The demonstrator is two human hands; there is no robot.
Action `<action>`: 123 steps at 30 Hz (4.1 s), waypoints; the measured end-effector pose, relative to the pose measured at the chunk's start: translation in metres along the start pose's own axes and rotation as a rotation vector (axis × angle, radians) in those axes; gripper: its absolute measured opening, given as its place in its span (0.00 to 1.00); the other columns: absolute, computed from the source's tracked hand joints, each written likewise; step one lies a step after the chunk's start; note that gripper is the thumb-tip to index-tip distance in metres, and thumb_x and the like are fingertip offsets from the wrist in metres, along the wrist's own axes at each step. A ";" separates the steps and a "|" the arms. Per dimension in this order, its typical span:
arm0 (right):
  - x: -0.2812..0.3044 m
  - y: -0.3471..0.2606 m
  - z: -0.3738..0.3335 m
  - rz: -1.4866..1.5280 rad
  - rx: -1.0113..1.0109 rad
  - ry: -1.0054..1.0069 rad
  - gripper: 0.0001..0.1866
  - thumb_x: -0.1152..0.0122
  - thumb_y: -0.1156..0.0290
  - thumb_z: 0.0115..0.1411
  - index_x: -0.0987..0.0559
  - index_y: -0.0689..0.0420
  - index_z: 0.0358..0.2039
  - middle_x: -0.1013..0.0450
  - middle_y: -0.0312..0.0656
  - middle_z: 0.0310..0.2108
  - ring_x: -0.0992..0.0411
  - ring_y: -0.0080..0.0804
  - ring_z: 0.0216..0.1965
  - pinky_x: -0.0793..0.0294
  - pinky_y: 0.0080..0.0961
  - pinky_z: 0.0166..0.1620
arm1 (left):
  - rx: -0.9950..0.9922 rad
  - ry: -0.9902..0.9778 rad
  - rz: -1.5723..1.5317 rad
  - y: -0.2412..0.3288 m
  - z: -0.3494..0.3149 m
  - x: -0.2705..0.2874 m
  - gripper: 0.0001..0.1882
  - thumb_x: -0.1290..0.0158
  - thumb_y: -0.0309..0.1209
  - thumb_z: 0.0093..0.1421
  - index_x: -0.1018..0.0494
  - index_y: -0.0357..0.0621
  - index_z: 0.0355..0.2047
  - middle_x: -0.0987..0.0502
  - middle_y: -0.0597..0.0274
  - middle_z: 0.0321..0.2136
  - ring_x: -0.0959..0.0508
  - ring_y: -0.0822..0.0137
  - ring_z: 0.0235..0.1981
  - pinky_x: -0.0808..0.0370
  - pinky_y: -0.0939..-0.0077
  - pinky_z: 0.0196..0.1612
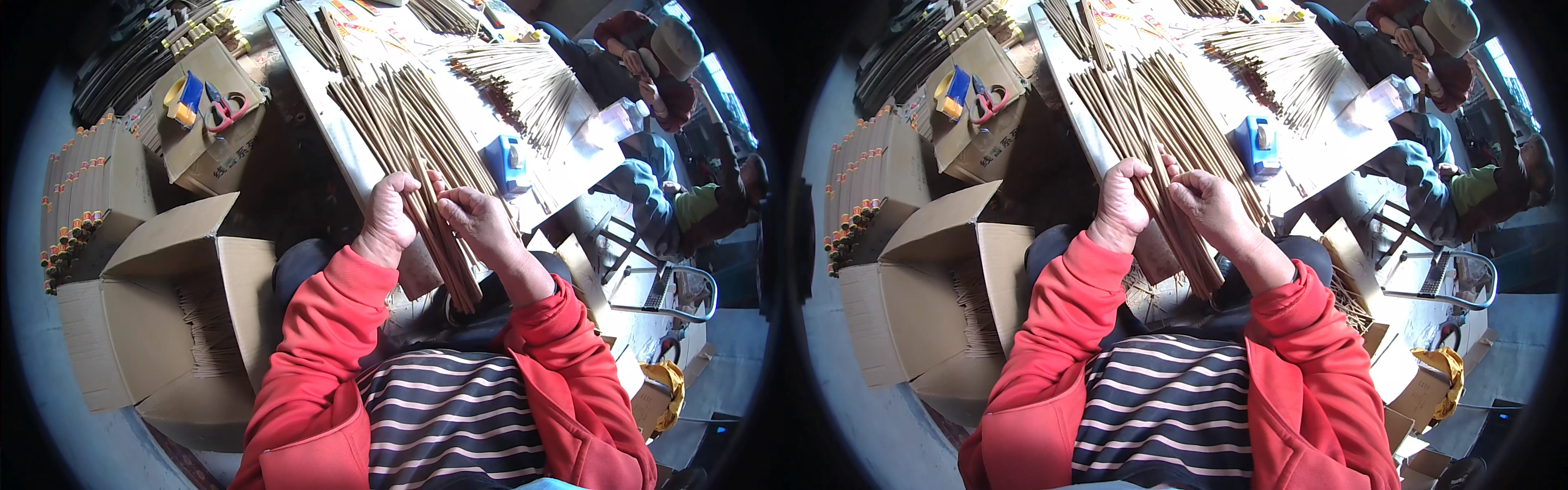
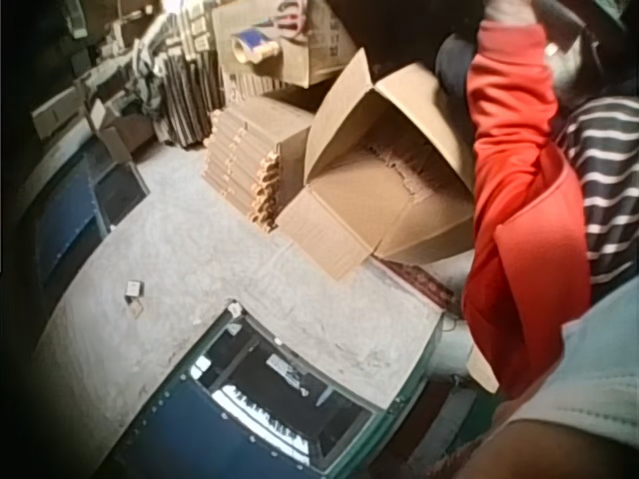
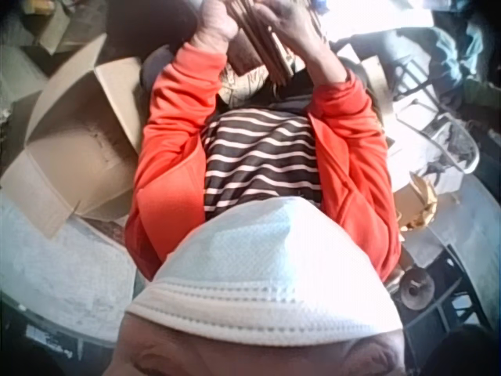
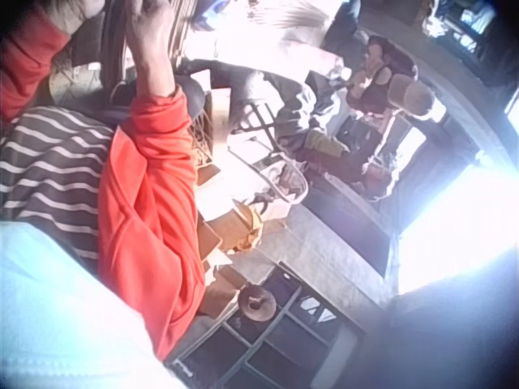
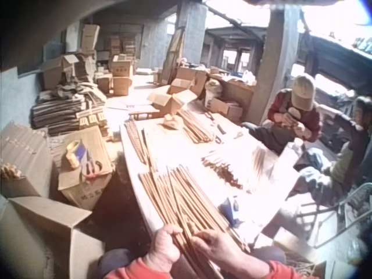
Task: The person gathers thin wooden sticks from a cardboard box, aligns them into bundles, and secures each bundle with a small paper wrapper. They repeat this process, placing finished bundles on the table.
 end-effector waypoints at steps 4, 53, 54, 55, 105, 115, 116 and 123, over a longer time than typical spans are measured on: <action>-0.004 0.008 0.002 -0.005 -0.020 -0.027 0.12 0.39 0.66 0.55 0.23 0.64 0.30 0.28 0.41 0.20 0.31 0.21 0.24 0.31 0.22 0.28 | -0.032 0.014 0.026 0.001 -0.002 -0.005 0.12 0.55 0.24 0.44 0.31 0.33 0.31 0.26 0.54 0.28 0.25 0.60 0.29 0.26 0.67 0.40; 0.347 0.276 -0.302 -0.939 -0.451 0.793 0.09 0.46 0.66 0.60 0.26 0.57 0.36 0.26 0.42 0.28 0.29 0.35 0.29 0.30 0.29 0.35 | -0.094 -0.106 0.058 0.031 -0.008 0.000 0.05 0.48 0.26 0.54 0.31 0.37 0.29 0.28 0.58 0.25 0.28 0.64 0.27 0.27 0.69 0.35; 0.324 0.237 -0.270 -0.889 -0.446 0.812 0.09 0.46 0.66 0.60 0.26 0.58 0.36 0.27 0.41 0.28 0.30 0.31 0.28 0.31 0.27 0.34 | -0.117 -0.054 0.091 0.034 -0.011 0.002 0.05 0.47 0.26 0.54 0.32 0.38 0.27 0.29 0.60 0.23 0.29 0.65 0.26 0.28 0.70 0.35; 0.303 0.201 -0.245 -0.846 -0.448 0.839 0.10 0.45 0.66 0.60 0.26 0.59 0.36 0.27 0.40 0.29 0.32 0.26 0.27 0.31 0.24 0.33 | -0.113 -0.094 0.083 0.034 -0.010 0.002 0.05 0.47 0.26 0.54 0.32 0.39 0.26 0.30 0.61 0.23 0.30 0.66 0.26 0.29 0.70 0.34; 0.009 0.022 0.015 -0.690 -0.106 -0.066 0.13 0.43 0.63 0.50 0.21 0.61 0.29 0.26 0.49 0.22 0.25 0.41 0.26 0.27 0.32 0.32 | -0.070 0.103 0.115 0.025 -0.005 0.028 0.06 0.49 0.26 0.55 0.30 0.35 0.31 0.25 0.56 0.25 0.26 0.65 0.24 0.25 0.70 0.30; -0.005 -0.005 -0.008 -0.212 -0.239 -0.330 0.15 0.44 0.60 0.58 0.24 0.62 0.28 0.32 0.33 0.15 0.32 0.18 0.20 0.33 0.18 0.23 | -0.090 -0.044 0.156 0.029 -0.013 0.008 0.10 0.52 0.30 0.56 0.29 0.33 0.29 0.25 0.55 0.24 0.24 0.62 0.27 0.26 0.71 0.35; -0.005 0.006 -0.002 -0.119 -0.282 -0.314 0.18 0.46 0.56 0.61 0.24 0.61 0.27 0.33 0.32 0.15 0.33 0.15 0.20 0.35 0.16 0.22 | -0.092 -0.068 0.143 0.030 -0.008 0.016 0.09 0.51 0.28 0.56 0.29 0.33 0.30 0.25 0.56 0.24 0.24 0.63 0.27 0.25 0.71 0.34; 0.001 0.017 0.019 -0.717 0.102 0.044 0.10 0.44 0.64 0.55 0.26 0.57 0.31 0.28 0.47 0.28 0.27 0.46 0.33 0.29 0.36 0.36 | -0.078 0.016 0.140 0.031 -0.009 0.022 0.08 0.51 0.27 0.56 0.29 0.32 0.32 0.25 0.57 0.25 0.24 0.64 0.26 0.24 0.71 0.33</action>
Point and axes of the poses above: each hand's wrist, its own z-axis towards the middle knuckle, its own x-axis out of the back of the hand, y = z × x, the point moved 6 cm from there along z, towards the middle knuckle
